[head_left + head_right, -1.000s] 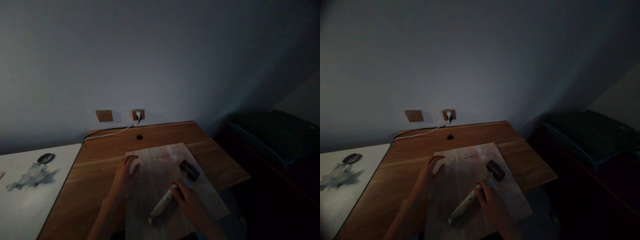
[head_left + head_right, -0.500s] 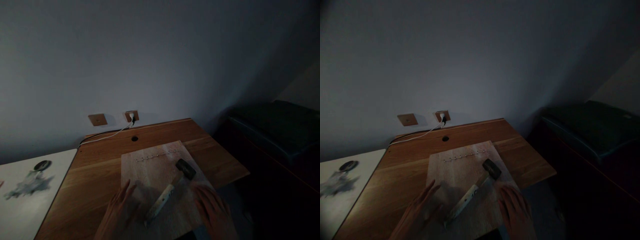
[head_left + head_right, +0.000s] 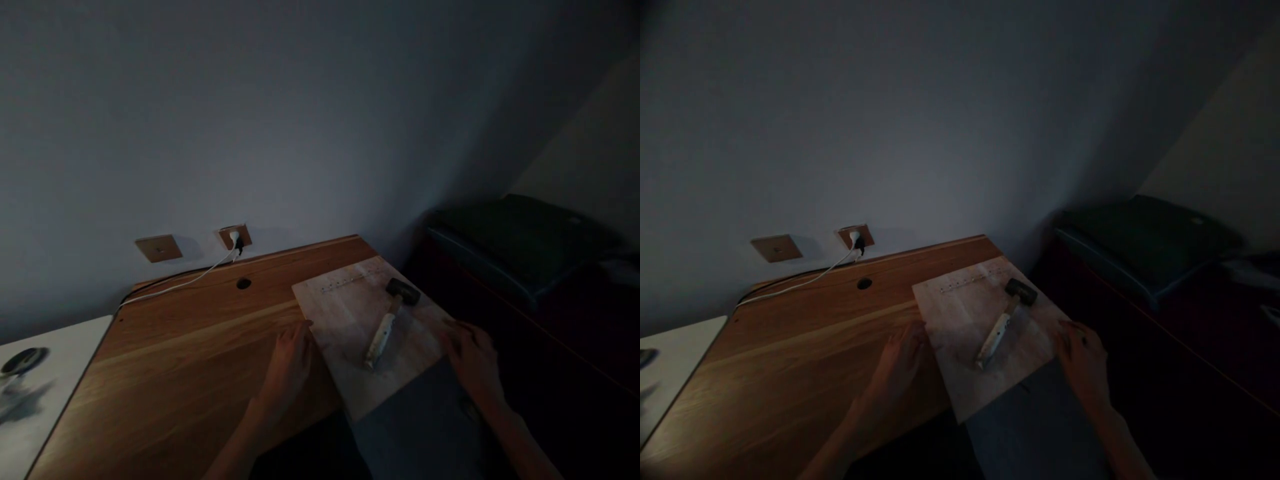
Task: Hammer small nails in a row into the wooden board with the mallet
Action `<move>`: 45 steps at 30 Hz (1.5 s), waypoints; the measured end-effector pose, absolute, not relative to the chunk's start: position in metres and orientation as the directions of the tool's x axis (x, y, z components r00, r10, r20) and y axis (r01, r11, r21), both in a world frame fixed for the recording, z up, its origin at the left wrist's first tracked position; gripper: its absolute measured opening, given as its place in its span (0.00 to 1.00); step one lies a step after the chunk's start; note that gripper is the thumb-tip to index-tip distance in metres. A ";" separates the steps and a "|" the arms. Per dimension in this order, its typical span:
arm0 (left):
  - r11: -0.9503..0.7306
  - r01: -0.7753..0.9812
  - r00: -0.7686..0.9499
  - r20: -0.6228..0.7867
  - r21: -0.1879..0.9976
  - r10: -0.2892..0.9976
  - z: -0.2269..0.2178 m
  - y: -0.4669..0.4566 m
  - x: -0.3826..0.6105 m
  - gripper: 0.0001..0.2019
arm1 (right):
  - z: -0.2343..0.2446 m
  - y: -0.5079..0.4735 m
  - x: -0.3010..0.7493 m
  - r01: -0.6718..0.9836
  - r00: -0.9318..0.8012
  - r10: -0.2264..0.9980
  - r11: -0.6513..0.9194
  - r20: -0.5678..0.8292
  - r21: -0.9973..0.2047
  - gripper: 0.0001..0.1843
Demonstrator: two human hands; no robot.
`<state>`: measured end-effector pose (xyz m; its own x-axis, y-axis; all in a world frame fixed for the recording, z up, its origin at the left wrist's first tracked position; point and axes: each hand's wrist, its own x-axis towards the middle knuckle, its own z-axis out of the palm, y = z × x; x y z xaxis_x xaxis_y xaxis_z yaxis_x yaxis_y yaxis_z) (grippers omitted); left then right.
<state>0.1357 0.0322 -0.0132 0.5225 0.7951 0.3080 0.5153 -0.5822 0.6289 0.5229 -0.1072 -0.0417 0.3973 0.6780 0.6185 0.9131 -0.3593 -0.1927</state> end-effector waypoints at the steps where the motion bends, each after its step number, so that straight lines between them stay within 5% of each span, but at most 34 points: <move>1: -0.575 0.509 0.507 0.317 0.641 0.802 -0.014 0.034 0.138 0.15 | -0.042 -0.110 0.530 0.894 0.445 0.652 -0.365 0.614 -0.261 0.25; 5: -0.562 0.412 0.488 0.347 0.717 0.801 -0.016 0.030 0.142 0.07 | -0.049 -0.127 0.540 0.720 0.694 0.503 -0.477 0.515 -0.505 0.30; 11: -0.591 0.310 0.523 0.386 0.745 0.760 -0.010 0.024 0.167 0.08 | -0.046 -0.143 0.542 0.707 0.708 0.457 -0.458 0.539 -0.539 0.35; 15: -0.727 0.309 0.656 0.416 0.613 0.630 -0.009 0.030 0.188 0.14 | -0.045 -0.146 0.548 0.616 0.776 0.502 -0.470 0.383 -0.632 0.30; 18: -0.831 0.381 0.751 0.388 0.406 0.534 -0.007 0.051 0.197 0.19 | -0.044 -0.138 0.554 0.681 0.721 0.528 -0.421 0.448 -0.599 0.29; 20: -0.803 0.516 0.718 0.360 0.299 0.596 -0.003 0.077 0.196 0.22 | -0.044 -0.128 0.558 0.721 0.684 0.541 -0.399 0.489 -0.567 0.32; 26: -0.498 0.835 0.456 0.214 0.233 0.864 0.006 0.149 0.179 0.23 | -0.056 -0.105 0.561 0.712 0.694 0.545 -0.422 0.471 -0.561 0.35; 37: -0.400 0.872 0.380 0.123 0.283 0.917 0.002 0.159 0.163 0.20 | -0.051 -0.112 0.542 0.619 0.775 0.510 -0.492 0.374 -0.613 0.45; 45: -0.316 0.921 0.312 0.053 0.228 0.949 0.020 0.175 0.059 0.19 | -0.062 -0.136 0.458 0.652 0.736 0.516 -0.367 0.438 -0.664 0.37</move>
<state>0.0588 0.1751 0.0205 0.3122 0.9486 0.0526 0.9210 -0.3158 0.2283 0.4581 -0.1365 -0.0619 0.7363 0.5156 0.4381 0.6518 -0.3669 -0.6637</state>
